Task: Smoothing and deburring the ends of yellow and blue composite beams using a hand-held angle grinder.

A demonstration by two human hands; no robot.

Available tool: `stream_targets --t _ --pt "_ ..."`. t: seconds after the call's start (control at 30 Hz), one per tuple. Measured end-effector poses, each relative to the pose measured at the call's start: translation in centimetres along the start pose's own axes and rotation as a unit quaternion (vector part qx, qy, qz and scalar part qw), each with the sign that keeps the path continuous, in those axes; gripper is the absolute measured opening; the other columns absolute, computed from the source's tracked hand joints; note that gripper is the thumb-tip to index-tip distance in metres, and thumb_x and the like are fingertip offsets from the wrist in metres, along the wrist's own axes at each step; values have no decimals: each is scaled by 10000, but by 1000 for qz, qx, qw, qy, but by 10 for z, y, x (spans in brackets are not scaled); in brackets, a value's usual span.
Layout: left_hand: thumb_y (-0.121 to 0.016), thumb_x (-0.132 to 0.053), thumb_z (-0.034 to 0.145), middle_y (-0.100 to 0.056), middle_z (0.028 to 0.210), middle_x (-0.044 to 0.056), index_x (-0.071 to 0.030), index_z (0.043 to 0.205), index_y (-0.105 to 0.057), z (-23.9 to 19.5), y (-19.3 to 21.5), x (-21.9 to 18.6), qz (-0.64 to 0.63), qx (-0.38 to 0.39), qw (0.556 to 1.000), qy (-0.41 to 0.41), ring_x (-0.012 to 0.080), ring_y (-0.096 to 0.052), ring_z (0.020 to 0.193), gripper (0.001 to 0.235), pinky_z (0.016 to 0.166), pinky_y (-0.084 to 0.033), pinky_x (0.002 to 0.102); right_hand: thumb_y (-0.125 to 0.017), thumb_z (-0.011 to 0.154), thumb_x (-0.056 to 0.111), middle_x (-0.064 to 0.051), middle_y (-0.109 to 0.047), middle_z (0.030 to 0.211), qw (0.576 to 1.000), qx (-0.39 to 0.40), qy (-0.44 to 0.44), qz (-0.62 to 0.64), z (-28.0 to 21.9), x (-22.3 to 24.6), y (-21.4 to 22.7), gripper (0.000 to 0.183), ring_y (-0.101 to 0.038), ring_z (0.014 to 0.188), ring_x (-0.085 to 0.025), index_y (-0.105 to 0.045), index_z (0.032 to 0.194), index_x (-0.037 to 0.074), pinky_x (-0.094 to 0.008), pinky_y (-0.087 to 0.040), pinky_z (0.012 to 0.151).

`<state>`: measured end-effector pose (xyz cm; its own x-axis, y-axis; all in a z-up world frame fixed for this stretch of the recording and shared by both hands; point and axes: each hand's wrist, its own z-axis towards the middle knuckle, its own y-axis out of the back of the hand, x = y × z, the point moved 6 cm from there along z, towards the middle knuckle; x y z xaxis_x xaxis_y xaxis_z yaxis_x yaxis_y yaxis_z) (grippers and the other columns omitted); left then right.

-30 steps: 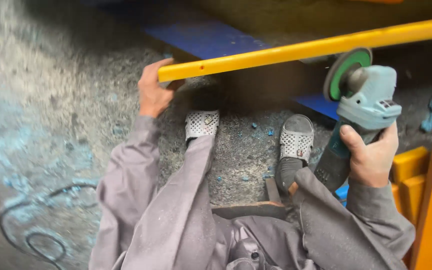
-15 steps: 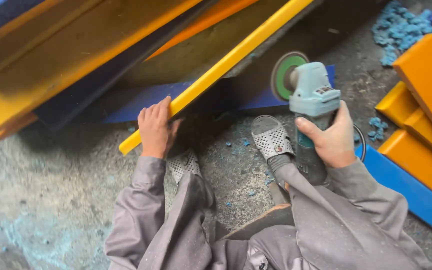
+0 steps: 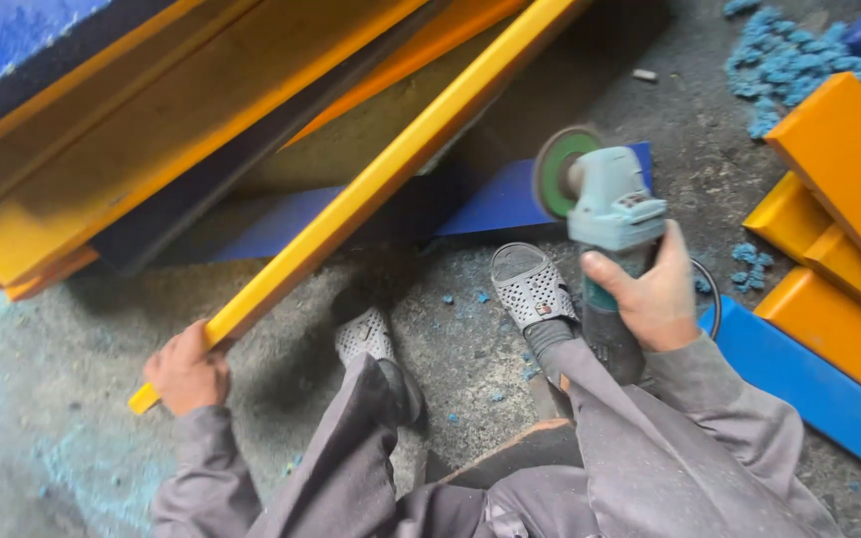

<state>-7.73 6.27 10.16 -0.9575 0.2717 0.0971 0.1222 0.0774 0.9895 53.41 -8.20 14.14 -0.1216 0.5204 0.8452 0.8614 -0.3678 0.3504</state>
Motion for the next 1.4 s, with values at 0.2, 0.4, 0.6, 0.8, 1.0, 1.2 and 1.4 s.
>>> stream_targets --t 0.2,0.4,0.6,0.8,1.0,1.2,1.4 --pt "-760 -186 856 -728 1018 22 -190 1069 -657 -77 -57 149 164 113 974 109 255 -663 1077 236 977 -441 454 -867 846 334 -89 -647 1258 997 -32 -23 67 0 -21 14 695 -621 1145 -166 -530 1351 -4 -327 -498 1027" --pt "-828 -176 711 -731 1072 63 -198 1158 -620 -81 -68 148 173 214 947 165 317 -676 1017 493 847 -458 514 -861 882 324 -84 -644 1271 999 -28 -17 42 1 -19 12 675 -621 1164 -163 -526 1369 -1 -322 -496 1037" --pt "-836 -282 800 -699 1004 179 -104 1202 -585 22 -47 -17 -119 162 979 41 413 -664 969 507 805 -515 516 -858 880 318 -88 -656 1268 999 -11 -8 36 3 -6 -1 672 -627 1153 -160 -533 1369 -10 -309 -495 1035" --pt "-831 -314 849 -706 1012 146 -108 1194 -587 111 -16 -140 -204 62 976 -43 377 -675 938 470 777 -522 493 -855 870 317 -93 -660 1254 1000 -13 -23 16 4 -12 -3 670 -631 1134 -163 -538 1361 -12 -317 -502 1013" --pt "-830 -347 830 -676 960 138 -94 1193 -571 150 9 -209 -215 29 971 -100 373 -657 893 513 730 -513 485 -860 850 346 -117 -643 1251 999 -11 -36 18 5 -15 -3 716 -623 1148 -179 -517 1358 -23 -331 -507 1008" --pt "-838 -393 831 -681 920 121 -100 1177 -571 158 -1 -214 -174 39 980 -83 357 -662 869 526 714 -513 491 -847 834 391 -146 -645 1237 999 -13 -52 -5 6 -19 2 748 -627 1142 -205 -513 1338 -49 -344 -504 986" --pt "-819 -369 844 -681 921 138 -79 1163 -555 168 1 -229 -179 19 977 -116 374 -670 858 506 690 -511 493 -843 823 420 -151 -640 1232 999 -7 -53 -5 8 -20 3 772 -629 1146 -213 -514 1338 -53 -347 -509 979"
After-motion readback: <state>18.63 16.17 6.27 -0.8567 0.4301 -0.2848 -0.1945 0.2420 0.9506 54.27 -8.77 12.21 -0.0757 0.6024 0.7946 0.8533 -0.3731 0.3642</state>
